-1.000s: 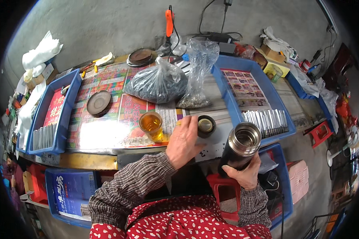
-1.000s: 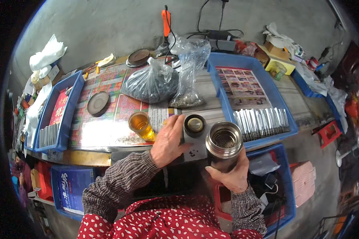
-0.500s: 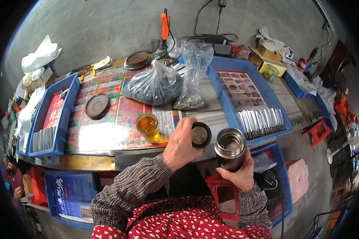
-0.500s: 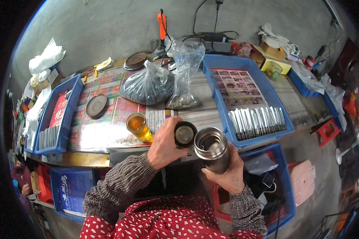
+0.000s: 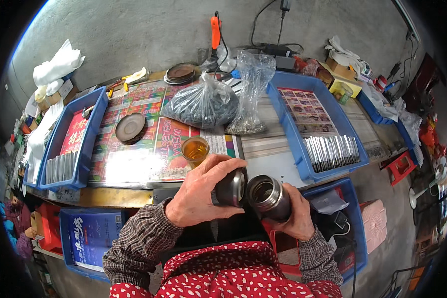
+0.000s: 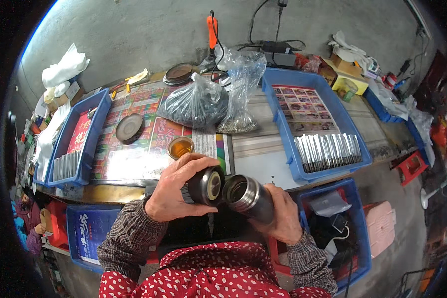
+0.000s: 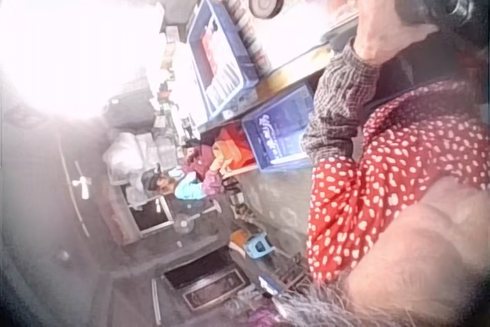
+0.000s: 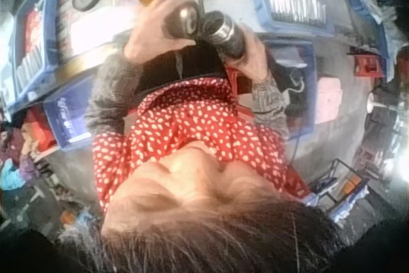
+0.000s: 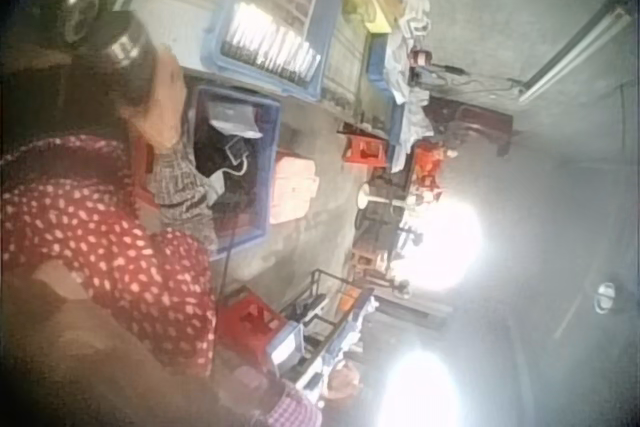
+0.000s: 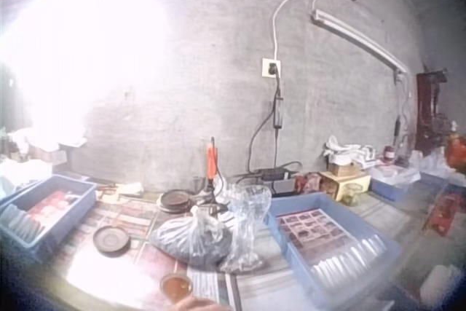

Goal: The person packages small metal components into plastic bags and blue bins by hand.

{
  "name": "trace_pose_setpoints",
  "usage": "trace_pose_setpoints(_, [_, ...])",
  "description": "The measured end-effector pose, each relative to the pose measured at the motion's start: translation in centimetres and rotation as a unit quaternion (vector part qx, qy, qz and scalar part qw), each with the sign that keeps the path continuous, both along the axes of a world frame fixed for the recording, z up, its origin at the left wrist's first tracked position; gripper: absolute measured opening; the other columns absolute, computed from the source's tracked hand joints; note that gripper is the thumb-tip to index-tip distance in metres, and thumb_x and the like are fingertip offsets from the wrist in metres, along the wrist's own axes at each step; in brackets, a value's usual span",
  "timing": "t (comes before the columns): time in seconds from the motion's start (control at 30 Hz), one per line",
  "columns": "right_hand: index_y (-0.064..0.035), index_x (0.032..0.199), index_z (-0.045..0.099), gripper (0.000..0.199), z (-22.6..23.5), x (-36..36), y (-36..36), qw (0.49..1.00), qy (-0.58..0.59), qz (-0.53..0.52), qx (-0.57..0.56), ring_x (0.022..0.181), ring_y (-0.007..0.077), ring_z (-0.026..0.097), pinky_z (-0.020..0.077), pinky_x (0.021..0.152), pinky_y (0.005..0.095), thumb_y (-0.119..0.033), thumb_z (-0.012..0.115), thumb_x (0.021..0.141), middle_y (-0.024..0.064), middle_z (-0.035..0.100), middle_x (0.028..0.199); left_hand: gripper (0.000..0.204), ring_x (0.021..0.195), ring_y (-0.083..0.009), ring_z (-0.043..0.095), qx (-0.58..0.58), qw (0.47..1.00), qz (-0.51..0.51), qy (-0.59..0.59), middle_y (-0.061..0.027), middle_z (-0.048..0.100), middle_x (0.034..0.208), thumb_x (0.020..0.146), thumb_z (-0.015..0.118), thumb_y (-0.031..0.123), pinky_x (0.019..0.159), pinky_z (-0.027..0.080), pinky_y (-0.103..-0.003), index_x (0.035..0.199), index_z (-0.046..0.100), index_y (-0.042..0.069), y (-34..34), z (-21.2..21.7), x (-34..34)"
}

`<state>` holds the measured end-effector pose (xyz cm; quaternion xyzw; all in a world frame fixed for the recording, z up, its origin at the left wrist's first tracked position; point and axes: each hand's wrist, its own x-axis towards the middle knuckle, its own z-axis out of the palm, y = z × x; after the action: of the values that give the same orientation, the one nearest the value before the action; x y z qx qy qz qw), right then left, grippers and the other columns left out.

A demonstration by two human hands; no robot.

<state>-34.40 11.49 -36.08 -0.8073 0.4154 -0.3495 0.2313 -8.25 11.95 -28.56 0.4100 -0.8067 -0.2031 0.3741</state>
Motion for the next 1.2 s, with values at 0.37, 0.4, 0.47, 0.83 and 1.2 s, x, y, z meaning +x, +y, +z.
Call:
trace_pose_setpoints(0.37, [-0.0032, 0.124, 0.040, 0.084, -0.2, 2.1, 0.6, 0.996, 0.063, 0.017, -0.063, 0.103, 0.0349, 0.054, 0.0443, 0.087, 0.0426, -0.019, 0.082, 0.053, 0.0164, 0.055, 0.111, 0.059, 0.102, -0.0361, 0.055, -0.004, 0.996, -0.082, 0.040, -0.0170, 0.050, 0.115, 0.070, 0.077, 0.025, 0.086, 0.047, -0.040, 0.120, 0.049, 0.008, 0.2, -1.6, -1.1])
trace_pose_setpoints(0.4, [-0.0032, 0.124, 0.040, 0.084, -0.2, 2.2, 0.6, 0.996, 0.061, 0.013, -0.062, 0.103, 0.0349, 0.054, 0.0443, 0.087, 0.0426, -0.019, 0.082, 0.053, 0.0164, 0.055, 0.111, 0.058, 0.101, -0.0348, 0.055, -0.014, 0.996, -0.070, 0.053, -0.0169, 0.050, 0.114, 0.071, 0.076, 0.024, 0.085, 0.047, -0.039, 0.119, 0.050, 0.007, 0.3, -1.9, -1.2])
trace_pose_setpoints(0.47, [-0.0033, 0.124, 0.039, 0.085, -0.1, 2.3, 0.7, 0.996, 0.067, 0.019, -0.056, 0.102, 0.0349, 0.055, 0.0441, 0.087, 0.0430, -0.019, 0.082, 0.052, 0.0165, 0.055, 0.111, 0.056, 0.100, -0.0334, 0.055, -0.023, 0.996, -0.062, 0.065, -0.0167, 0.050, 0.113, 0.071, 0.076, 0.024, 0.084, 0.047, -0.038, 0.119, 0.051, 0.007, 0.4, -2.5, -1.6])
trace_pose_setpoints(0.83, [-0.0001, 0.121, 0.038, 0.080, -1.2, 3.5, 1.2, 0.990, 0.047, -0.013, -0.128, 0.097, 0.0352, 0.056, 0.0454, 0.085, 0.0431, -0.019, 0.078, 0.055, 0.0185, 0.055, 0.106, 0.045, 0.092, -0.0308, 0.056, -0.116, 0.984, 0.090, 0.103, -0.0167, 0.052, 0.106, 0.067, 0.073, 0.014, 0.080, 0.047, -0.036, 0.109, 0.060, 0.005, 1.7, -3.6, -3.8])
trace_pose_setpoints(1.2, [0.0018, 0.120, 0.039, 0.079, -0.6, 3.8, 1.0, 0.991, 0.055, -0.022, -0.122, 0.091, 0.0366, 0.058, 0.0479, 0.080, 0.0437, -0.020, 0.078, 0.055, 0.0196, 0.057, 0.100, 0.040, 0.091, -0.0313, 0.058, -0.066, 0.988, 0.087, 0.112, -0.0181, 0.053, 0.105, 0.070, 0.070, 0.014, 0.080, 0.048, -0.036, 0.107, 0.061, 0.005, 1.4, -2.5, -3.2])
